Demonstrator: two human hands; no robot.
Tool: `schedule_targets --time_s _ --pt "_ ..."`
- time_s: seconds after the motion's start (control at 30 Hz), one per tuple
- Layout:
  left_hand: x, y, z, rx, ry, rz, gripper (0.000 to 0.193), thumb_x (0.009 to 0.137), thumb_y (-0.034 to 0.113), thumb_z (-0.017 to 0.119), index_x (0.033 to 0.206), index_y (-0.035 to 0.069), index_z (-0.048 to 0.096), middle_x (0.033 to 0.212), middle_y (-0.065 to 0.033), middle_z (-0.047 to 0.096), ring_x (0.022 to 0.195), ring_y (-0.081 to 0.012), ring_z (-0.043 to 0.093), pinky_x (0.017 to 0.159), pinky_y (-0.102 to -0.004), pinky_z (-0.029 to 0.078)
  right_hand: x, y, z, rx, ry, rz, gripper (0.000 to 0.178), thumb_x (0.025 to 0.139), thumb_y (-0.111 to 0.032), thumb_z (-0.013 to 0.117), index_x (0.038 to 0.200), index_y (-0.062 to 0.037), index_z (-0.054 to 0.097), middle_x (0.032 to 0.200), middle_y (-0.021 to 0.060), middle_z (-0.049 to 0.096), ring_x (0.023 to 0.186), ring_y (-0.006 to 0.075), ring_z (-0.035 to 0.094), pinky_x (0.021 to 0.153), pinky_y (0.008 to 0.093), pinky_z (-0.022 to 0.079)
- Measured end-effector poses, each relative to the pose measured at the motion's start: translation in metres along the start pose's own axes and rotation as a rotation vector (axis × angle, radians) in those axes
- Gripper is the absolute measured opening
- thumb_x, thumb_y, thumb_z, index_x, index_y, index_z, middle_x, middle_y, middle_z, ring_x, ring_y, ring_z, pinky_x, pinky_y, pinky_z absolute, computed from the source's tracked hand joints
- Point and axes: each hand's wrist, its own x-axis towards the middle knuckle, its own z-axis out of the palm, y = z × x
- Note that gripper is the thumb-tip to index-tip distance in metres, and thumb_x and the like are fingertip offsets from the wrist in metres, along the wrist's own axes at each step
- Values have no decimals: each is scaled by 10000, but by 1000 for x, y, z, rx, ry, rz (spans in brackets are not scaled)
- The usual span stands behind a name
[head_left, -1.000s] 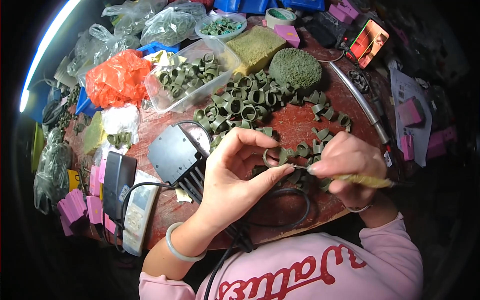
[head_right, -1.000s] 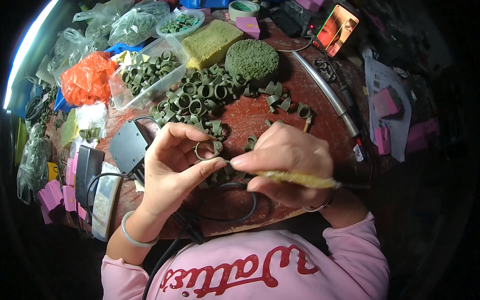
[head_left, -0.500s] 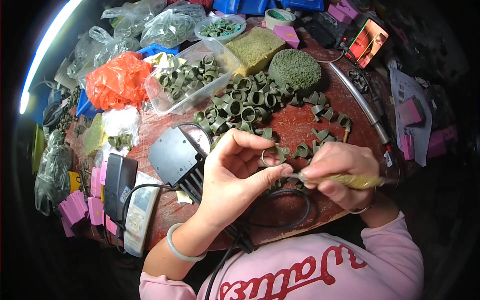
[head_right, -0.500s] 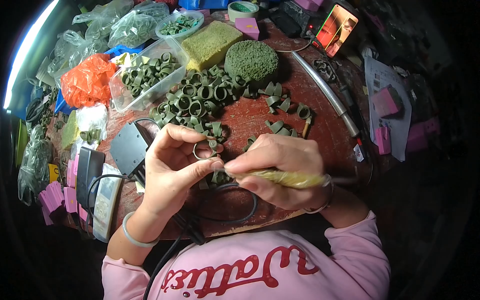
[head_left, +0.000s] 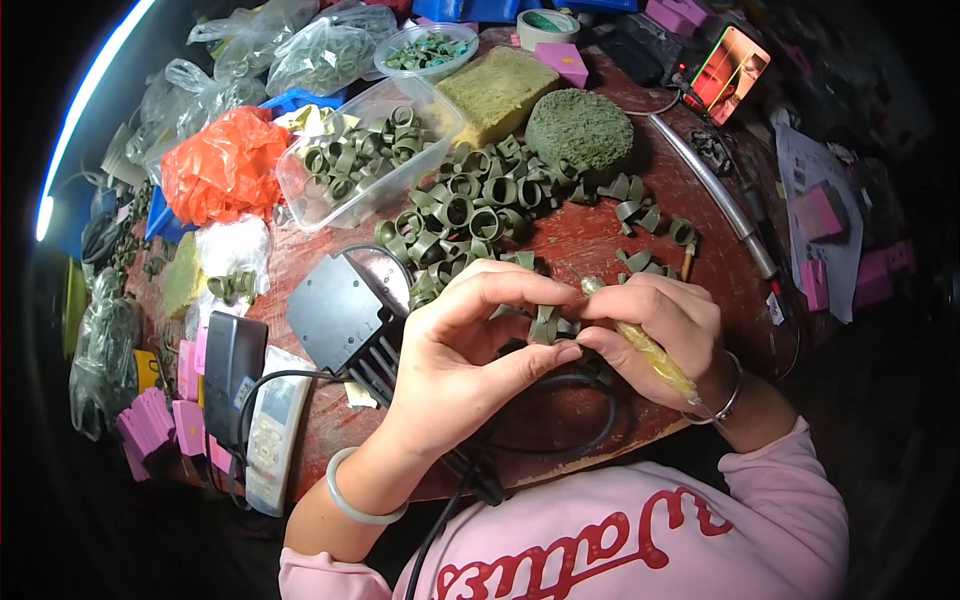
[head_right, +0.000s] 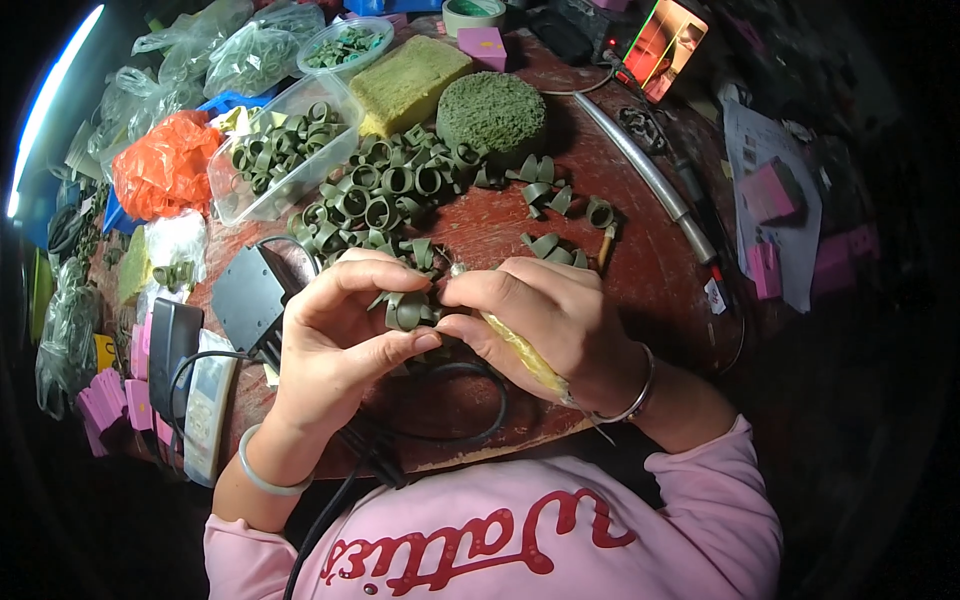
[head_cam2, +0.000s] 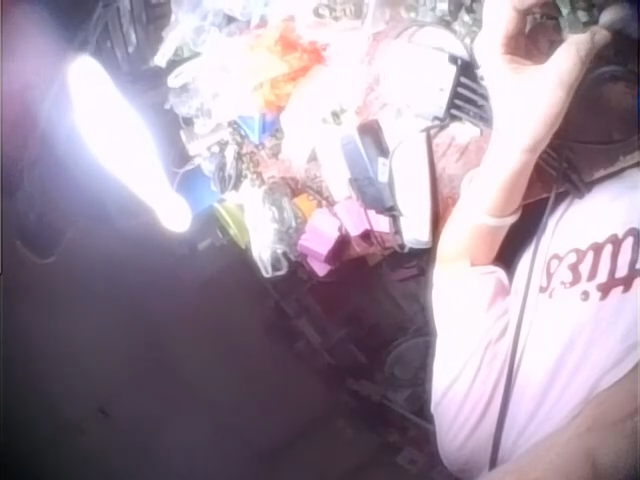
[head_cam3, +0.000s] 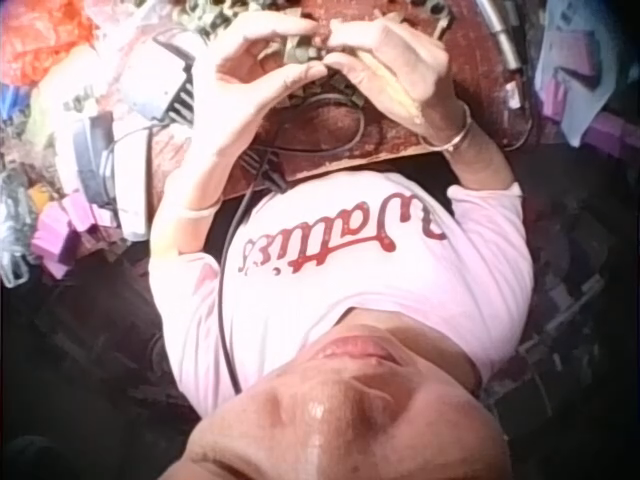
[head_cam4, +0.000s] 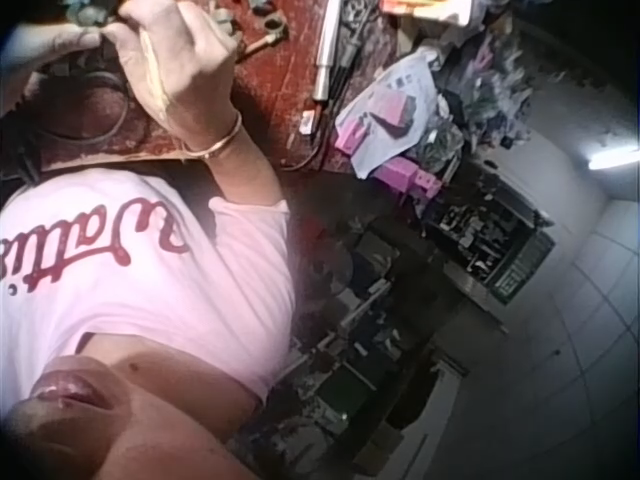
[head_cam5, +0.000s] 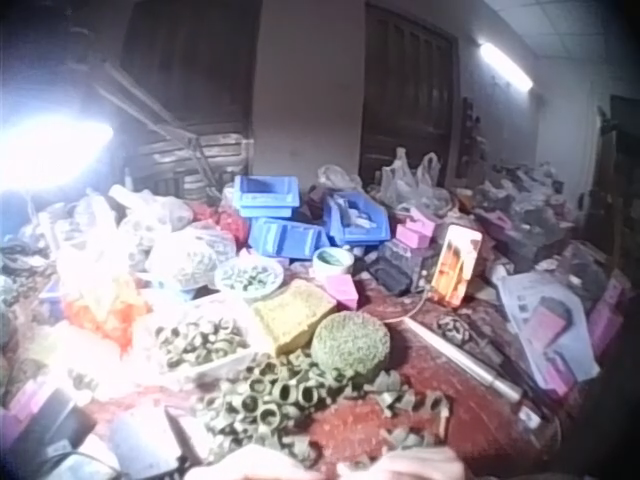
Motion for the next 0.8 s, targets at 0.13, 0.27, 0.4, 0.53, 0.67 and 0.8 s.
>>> schedule_targets --time_s 0.13,0.27,0.4,0.53,0.67,0.8 --pt "-1 0 1 -72 24 -65 387 730 -151 695 1086 -26 611 1116 -95 534 1040 -181 574 885 -299 522 0 0 -1 -13 -25 -13 232 761 -51 737 958 -25 618 762 65 592 592 215 585 525 331 457" --pt "0 0 1 -110 30 -108 413 708 -153 710 1085 -15 612 1106 -86 549 1015 -170 576 868 -294 519 -1 1 1 -45 -17 -43 240 753 -42 738 961 -24 620 734 66 574 584 224 583 524 335 463" --pt "-1 0 -2 -151 15 -146 371 761 -154 670 1108 -39 609 1139 -94 548 1073 -182 570 929 -303 507 -2 0 2 -41 -18 -33 253 743 -39 742 963 -26 618 725 68 569 591 232 592 526 339 469" --pt "-1 1 0 -144 26 -144 361 772 -141 669 1113 -38 609 1138 -92 561 1072 -175 571 916 -294 512 -2 0 2 -64 -17 -42 268 731 -39 744 964 -28 614 704 65 551 580 232 587 520 341 467" --pt "-1 2 0 -104 43 -220 411 790 -121 668 1178 -35 563 1128 -91 575 1053 -161 579 905 -287 517 -1 -3 0 -113 -71 -50 275 711 -36 743 950 -29 607 676 62 525 559 237 572 512 344 465" --pt "-1 4 10 -121 146 -225 416 808 -63 683 1192 -8 535 1061 -84 619 968 -143 604 817 -269 516 -1 -1 0 -19 -40 12 262 703 -26 739 923 -32 595 687 61 528 574 237 574 525 349 468"
